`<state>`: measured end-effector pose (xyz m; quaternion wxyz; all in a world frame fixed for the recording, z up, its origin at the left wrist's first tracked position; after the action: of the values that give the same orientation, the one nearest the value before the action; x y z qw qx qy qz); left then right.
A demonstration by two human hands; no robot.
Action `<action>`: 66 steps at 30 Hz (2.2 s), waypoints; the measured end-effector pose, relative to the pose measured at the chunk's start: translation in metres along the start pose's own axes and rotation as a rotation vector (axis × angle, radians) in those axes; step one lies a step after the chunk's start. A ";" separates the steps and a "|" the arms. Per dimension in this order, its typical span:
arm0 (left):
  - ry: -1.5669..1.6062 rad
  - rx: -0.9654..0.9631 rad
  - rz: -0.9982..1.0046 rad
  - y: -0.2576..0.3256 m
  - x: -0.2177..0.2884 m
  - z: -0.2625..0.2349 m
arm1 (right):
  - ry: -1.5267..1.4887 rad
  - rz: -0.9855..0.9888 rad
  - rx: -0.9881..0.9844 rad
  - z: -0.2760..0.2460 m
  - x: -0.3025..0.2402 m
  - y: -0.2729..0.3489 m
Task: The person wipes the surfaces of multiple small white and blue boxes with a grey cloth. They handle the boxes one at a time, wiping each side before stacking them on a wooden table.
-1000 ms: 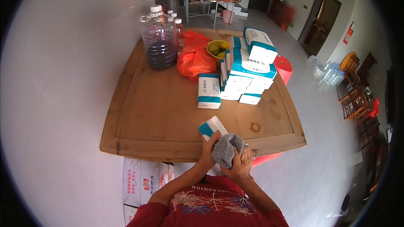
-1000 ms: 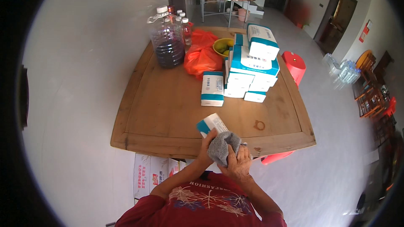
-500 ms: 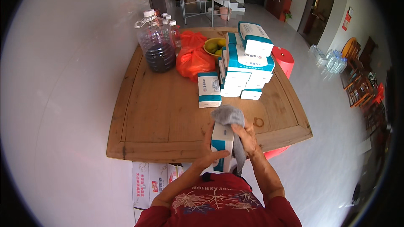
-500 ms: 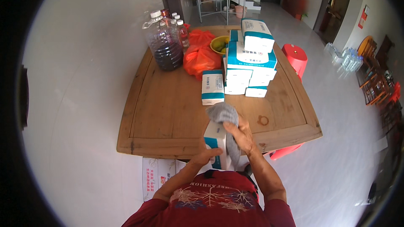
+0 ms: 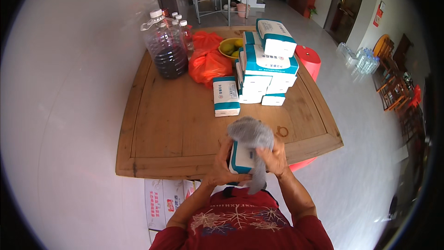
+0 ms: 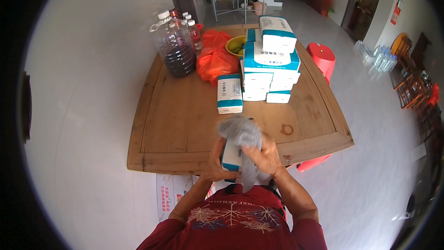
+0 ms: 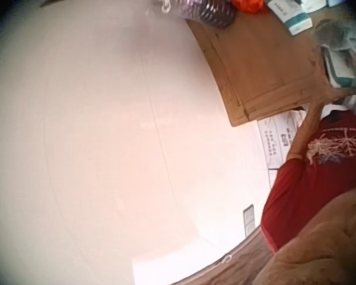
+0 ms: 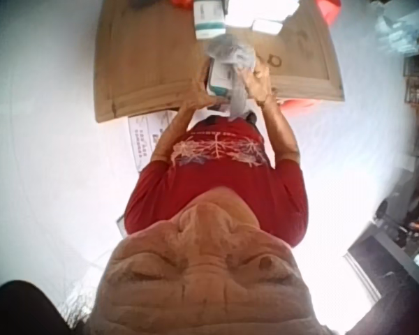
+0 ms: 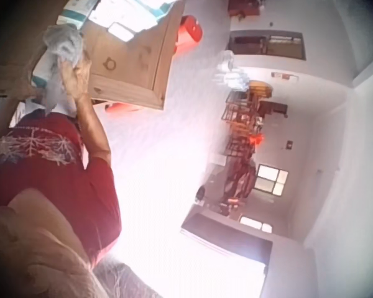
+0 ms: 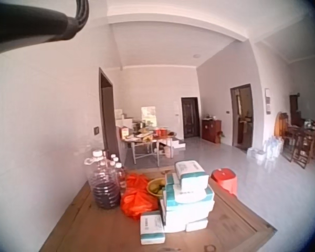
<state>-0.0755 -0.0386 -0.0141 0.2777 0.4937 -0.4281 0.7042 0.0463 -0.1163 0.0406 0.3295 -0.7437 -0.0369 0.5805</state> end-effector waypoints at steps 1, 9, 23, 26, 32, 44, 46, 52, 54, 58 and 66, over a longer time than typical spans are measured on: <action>-0.009 0.005 0.013 -0.002 0.006 0.003 | -0.090 0.280 0.103 -0.002 0.013 0.004; 0.429 0.267 -0.009 0.004 -0.018 -0.018 | 0.106 0.155 -0.016 0.028 0.038 0.024; 0.770 0.324 -0.061 0.014 -0.020 -0.036 | 0.049 0.309 -0.116 0.033 0.055 0.036; 0.716 0.280 -0.118 0.024 -0.035 -0.032 | 0.220 0.183 -0.141 0.032 0.030 0.011; 0.614 0.286 -0.137 0.029 -0.038 -0.026 | -0.088 0.450 -0.215 0.026 0.027 -0.015; 0.740 0.721 -0.038 -0.015 -0.003 -0.045 | -0.399 0.635 0.099 0.045 0.074 0.037; 0.672 0.772 0.016 -0.022 -0.006 -0.046 | -0.596 0.658 0.175 0.054 0.064 0.037; 0.574 0.750 0.032 -0.037 -0.020 -0.056 | 0.053 0.220 0.174 0.058 0.054 0.043; 0.556 0.745 -0.029 -0.038 -0.012 -0.048 | 0.181 0.213 0.233 0.049 0.055 0.038; 0.503 0.702 -0.040 -0.031 -0.005 -0.031 | 0.191 0.137 0.243 0.026 0.055 0.030; 0.534 0.446 -0.038 -0.010 -0.010 -0.034 | -0.618 0.380 0.254 0.022 0.046 0.018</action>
<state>-0.0799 -0.0038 -0.0250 0.2784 0.3485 -0.1665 0.8794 0.0361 -0.1003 -0.0102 0.2789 -0.4804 0.0765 0.8280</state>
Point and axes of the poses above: each hand's wrist, its own y-axis away from the middle knuckle, its own z-axis out of the palm, x = y × z, the point moved 5 cm from there along -y, towards the middle knuckle, and after that the axes turned 2 degrees about -z, right-handed, at the moved point
